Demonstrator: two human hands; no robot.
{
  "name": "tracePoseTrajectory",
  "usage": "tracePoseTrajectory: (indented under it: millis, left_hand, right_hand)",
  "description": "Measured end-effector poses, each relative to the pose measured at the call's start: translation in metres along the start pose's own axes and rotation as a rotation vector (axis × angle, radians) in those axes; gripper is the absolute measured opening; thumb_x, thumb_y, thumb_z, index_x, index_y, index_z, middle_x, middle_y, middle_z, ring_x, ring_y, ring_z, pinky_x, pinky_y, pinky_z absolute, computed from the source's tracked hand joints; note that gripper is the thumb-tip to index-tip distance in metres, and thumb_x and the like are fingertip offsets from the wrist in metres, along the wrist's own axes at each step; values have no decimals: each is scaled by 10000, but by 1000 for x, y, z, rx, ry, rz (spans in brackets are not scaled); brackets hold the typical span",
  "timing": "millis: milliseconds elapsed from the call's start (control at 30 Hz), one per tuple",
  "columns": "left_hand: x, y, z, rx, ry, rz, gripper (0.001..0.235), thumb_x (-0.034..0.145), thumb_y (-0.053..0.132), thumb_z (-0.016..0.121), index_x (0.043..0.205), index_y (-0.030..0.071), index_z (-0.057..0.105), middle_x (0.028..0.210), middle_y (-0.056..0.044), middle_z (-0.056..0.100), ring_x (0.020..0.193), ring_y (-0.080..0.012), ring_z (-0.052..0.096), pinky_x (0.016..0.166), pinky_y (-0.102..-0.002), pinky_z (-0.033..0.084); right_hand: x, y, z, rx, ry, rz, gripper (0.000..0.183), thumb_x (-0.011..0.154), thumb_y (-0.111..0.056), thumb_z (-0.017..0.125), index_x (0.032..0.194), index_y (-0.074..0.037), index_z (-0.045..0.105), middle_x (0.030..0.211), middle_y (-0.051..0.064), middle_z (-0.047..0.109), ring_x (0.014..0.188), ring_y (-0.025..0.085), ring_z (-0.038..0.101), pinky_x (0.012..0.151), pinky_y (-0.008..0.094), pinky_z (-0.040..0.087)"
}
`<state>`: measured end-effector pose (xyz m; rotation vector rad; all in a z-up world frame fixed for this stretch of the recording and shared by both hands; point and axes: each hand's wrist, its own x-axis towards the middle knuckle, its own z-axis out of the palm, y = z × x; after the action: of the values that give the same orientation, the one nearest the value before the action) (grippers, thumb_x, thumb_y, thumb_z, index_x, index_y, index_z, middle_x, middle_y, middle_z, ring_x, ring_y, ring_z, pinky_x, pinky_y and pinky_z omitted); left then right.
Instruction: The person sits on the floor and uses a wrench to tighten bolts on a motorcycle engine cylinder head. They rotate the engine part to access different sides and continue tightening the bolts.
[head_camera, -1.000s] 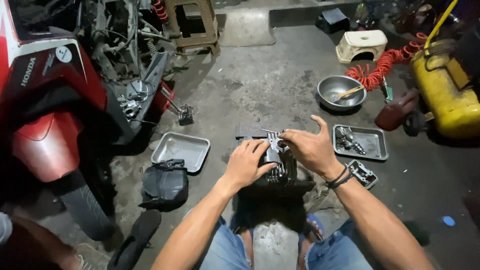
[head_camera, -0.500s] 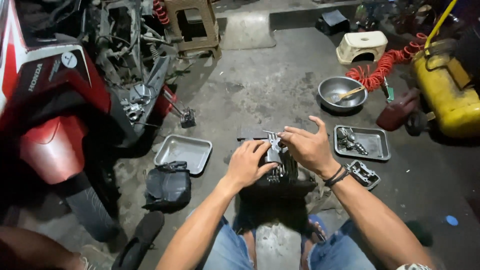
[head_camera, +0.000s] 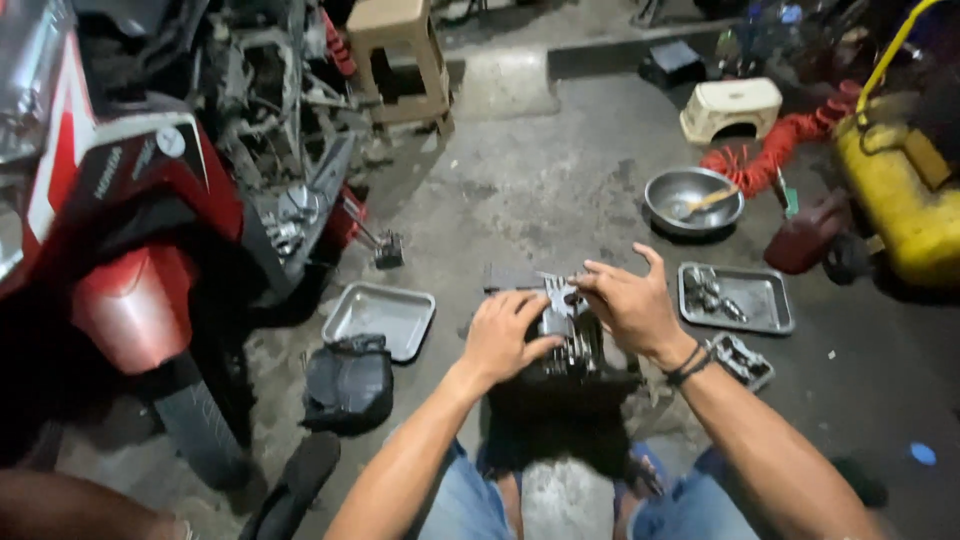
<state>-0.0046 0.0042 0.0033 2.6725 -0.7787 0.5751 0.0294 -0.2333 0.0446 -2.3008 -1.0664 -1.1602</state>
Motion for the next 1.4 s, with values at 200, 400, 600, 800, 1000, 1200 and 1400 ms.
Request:
tracePoseTrajectory:
  millis: [200, 400, 600, 800, 1000, 1200, 1400]
  left_hand:
    - [-1, -2, 3, 6, 43, 2, 638, 849, 589, 687, 1361, 224, 581, 1216, -67, 641, 1180, -308, 632, 1003, -489, 491]
    - [-2, -1, -2, -1, 50, 1, 643, 856, 619, 666, 1357, 224, 583, 1208, -64, 643, 1168, -305, 638, 1019, -502, 476]
    - [-3, -1, -6, -14, 35, 3, 612, 883, 602, 652, 1358, 224, 572, 1204, -65, 645, 1163, -309, 645, 1021, -497, 471]
    - [-3, -3, 3, 10, 67, 13, 627, 850, 629, 662, 1326, 229, 582, 1195, -49, 638, 1154, -293, 640, 1014, -486, 471]
    - [-2, -1, -2, -14, 27, 2, 612, 886, 621, 633, 1339, 212, 594, 1214, -67, 645, 1163, -306, 635, 1024, -495, 457]
    - [-1, -2, 1, 1, 48, 21, 626, 876, 619, 650, 1330, 192, 594, 1209, -83, 646, 1156, -311, 635, 1015, -496, 466]
    - [2, -2, 5, -3, 31, -16, 621, 894, 605, 644, 1372, 216, 564, 1224, -57, 635, 1184, -295, 623, 1042, -486, 455]
  right_hand:
    - [-7, 1, 7, -34, -12, -14, 42, 941, -217, 706, 943, -214, 665, 931, -60, 777, 1054, 102, 740, 1098, 616, 346]
    - [-6, -1, 9, -39, -56, -10, 45, 924, -191, 714, 954, -211, 687, 921, -54, 777, 1073, 132, 740, 1097, 661, 328]
    - [-15, 3, 24, -91, -97, -19, 38, 942, -224, 701, 955, -237, 668, 898, -47, 762, 1082, 95, 730, 1111, 656, 308]
    - [-12, -4, 15, 61, -158, 160, 93, 943, -250, 728, 992, -195, 671, 974, -7, 794, 1086, 136, 742, 1109, 643, 287]
    - [-24, 7, 23, -17, -147, 136, 183, 952, -281, 711, 1110, -209, 655, 1067, -18, 778, 1057, 127, 734, 1149, 616, 274]
    - [-21, 9, 18, 51, -108, 180, 148, 954, -232, 724, 1089, -222, 666, 1057, -56, 785, 1070, 116, 733, 1148, 608, 269]
    - [-25, 19, 27, 208, -136, 283, 108, 980, -200, 686, 1077, -210, 640, 1075, -54, 791, 1114, 112, 725, 1150, 587, 229]
